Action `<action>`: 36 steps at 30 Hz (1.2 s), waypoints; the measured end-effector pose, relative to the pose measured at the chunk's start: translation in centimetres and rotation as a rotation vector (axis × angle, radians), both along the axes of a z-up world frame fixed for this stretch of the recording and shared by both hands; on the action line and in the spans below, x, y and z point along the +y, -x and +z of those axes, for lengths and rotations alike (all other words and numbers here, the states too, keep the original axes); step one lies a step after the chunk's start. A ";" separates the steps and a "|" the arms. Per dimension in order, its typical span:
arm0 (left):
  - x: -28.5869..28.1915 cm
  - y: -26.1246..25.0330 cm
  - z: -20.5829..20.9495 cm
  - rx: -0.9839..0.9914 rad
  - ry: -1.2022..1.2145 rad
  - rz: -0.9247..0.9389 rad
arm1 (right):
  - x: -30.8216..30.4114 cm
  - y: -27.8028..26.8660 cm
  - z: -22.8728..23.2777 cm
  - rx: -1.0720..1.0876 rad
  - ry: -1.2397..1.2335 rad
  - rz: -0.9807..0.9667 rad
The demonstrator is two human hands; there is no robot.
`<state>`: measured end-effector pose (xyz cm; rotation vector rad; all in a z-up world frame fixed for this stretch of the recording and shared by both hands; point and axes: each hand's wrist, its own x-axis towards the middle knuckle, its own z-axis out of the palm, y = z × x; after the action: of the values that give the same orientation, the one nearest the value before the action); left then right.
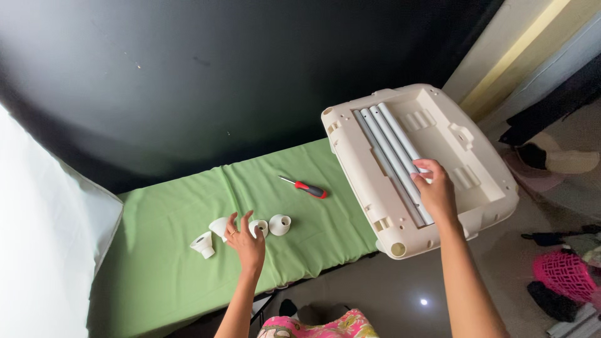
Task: The person uses a screwdriver to remove the four legs from an overturned white plastic stool. Each leg is unscrewed and placed on the green-covered table. The person then separates the foot caps from the leg tubes and arranges the parts on the table.
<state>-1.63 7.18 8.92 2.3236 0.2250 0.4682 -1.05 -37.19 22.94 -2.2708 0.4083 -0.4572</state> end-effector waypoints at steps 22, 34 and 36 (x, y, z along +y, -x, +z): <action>-6.7 3.2 1.5 -0.051 0.017 -0.011 | -9.0 -2.6 -5.1 0.342 -0.020 -0.066; -7.9 1.8 3.0 -0.109 0.055 -0.050 | -10.3 -3.2 -5.7 0.203 -0.407 0.052; -8.6 1.4 3.8 -0.106 0.109 -0.084 | -9.6 -3.2 -4.7 0.196 -0.554 0.132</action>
<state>-3.07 -1.42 12.73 2.1855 0.0986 0.5229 2.16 -46.75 18.19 -1.7891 0.4184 -0.0381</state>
